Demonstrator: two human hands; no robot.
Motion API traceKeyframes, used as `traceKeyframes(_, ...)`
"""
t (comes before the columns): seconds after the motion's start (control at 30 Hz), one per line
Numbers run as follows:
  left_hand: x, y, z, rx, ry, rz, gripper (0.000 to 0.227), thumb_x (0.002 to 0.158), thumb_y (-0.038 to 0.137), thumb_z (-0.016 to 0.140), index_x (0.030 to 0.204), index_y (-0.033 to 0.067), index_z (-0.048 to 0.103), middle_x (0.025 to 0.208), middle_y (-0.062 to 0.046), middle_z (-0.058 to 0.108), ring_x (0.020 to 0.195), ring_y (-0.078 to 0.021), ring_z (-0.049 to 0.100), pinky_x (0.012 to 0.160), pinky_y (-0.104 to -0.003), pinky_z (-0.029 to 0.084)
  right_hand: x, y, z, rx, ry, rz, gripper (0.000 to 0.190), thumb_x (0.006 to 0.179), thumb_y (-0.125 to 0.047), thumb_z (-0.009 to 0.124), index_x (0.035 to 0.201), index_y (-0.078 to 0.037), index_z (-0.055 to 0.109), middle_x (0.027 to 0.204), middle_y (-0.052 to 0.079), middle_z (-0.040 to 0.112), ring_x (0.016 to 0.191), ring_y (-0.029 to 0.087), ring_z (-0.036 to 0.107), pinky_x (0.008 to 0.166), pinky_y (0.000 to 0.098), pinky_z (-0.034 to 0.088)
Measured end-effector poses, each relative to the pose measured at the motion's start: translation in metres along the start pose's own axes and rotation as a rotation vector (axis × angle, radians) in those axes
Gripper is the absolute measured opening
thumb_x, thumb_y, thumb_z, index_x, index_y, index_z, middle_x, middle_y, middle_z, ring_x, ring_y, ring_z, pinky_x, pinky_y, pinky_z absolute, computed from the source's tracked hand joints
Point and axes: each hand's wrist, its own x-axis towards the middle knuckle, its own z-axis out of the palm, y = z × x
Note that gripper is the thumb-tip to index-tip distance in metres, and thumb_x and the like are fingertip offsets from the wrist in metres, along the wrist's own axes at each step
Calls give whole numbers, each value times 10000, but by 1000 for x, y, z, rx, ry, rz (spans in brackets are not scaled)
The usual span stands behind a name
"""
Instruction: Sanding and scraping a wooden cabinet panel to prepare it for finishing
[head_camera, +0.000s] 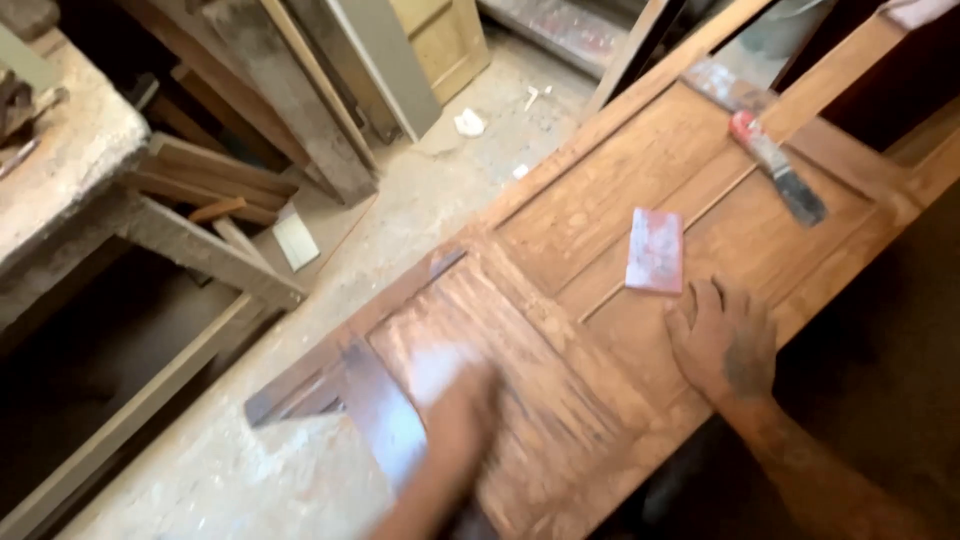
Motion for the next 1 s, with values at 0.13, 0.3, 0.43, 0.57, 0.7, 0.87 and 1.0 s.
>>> traceKeyframes(0.13, -39, 107, -29, -235, -30, 611, 197, 1053, 38, 423, 916, -13, 555, 945, -202, 637, 862, -395, 620, 847, -439, 481, -4, 2, 2, -28, 74, -25, 276, 895, -413, 686, 1024, -169, 679, 1051, 69, 665, 894, 361, 655, 664, 526, 498)
traceKeyframes(0.3, 72, -28, -69, 159, 6, -122, 344, 993, 424, 516, 1273, 375, 710, 1159, -54, 777, 1017, -334, 729, 847, -448, 545, -2, 3, 9, 159, -143, 93, 454, 905, -456, 643, 1215, -131, 716, 1315, 95, 651, 1121, 392, 625, 913, 549, 502)
traceKeyframes(0.43, 18, 40, 7, 19, 70, -10, 151, 869, 97, 485, 891, 176, 612, 873, -62, 665, 817, -269, 631, 747, -437, 466, 10, 2, 12, 10, 52, 17, 396, 827, -436, 699, 1116, -166, 706, 1197, 69, 675, 957, 373, 654, 736, 528, 524)
traceKeyframes(0.57, -24, 101, -19, -399, -289, 61, 266, 979, 324, 437, 1034, 163, 641, 1027, -49, 682, 893, -220, 645, 868, -337, 500, -12, 1, 7, 26, -13, 29, 377, 876, -442, 672, 1133, -169, 715, 1229, 74, 675, 1033, 365, 651, 802, 531, 533)
traceKeyframes(0.7, 76, -18, -56, 190, -5, -26, 344, 1010, 389, 479, 1254, 292, 701, 1205, -93, 752, 1036, -380, 717, 867, -503, 541, -3, 6, 13, 145, -153, 93, 456, 896, -463, 630, 1214, -143, 695, 1337, 112, 641, 1148, 400, 613, 918, 564, 501)
traceKeyframes(0.87, -8, 67, 46, 31, -131, 134, 171, 959, 172, 466, 1083, 136, 577, 1056, -127, 612, 966, -301, 594, 852, -434, 428, 3, 8, 10, -6, 49, -12, 396, 832, -433, 691, 1128, -170, 704, 1222, 83, 682, 993, 368, 655, 760, 514, 539)
traceKeyframes(1.0, -6, 95, -16, -370, -521, -39, 400, 1033, 467, 325, 1066, 259, 665, 1170, 26, 708, 1079, -129, 633, 1020, -307, 434, -7, 10, 10, 108, -63, 53, 387, 879, -448, 669, 1133, -157, 696, 1261, 89, 661, 1063, 377, 653, 821, 557, 528)
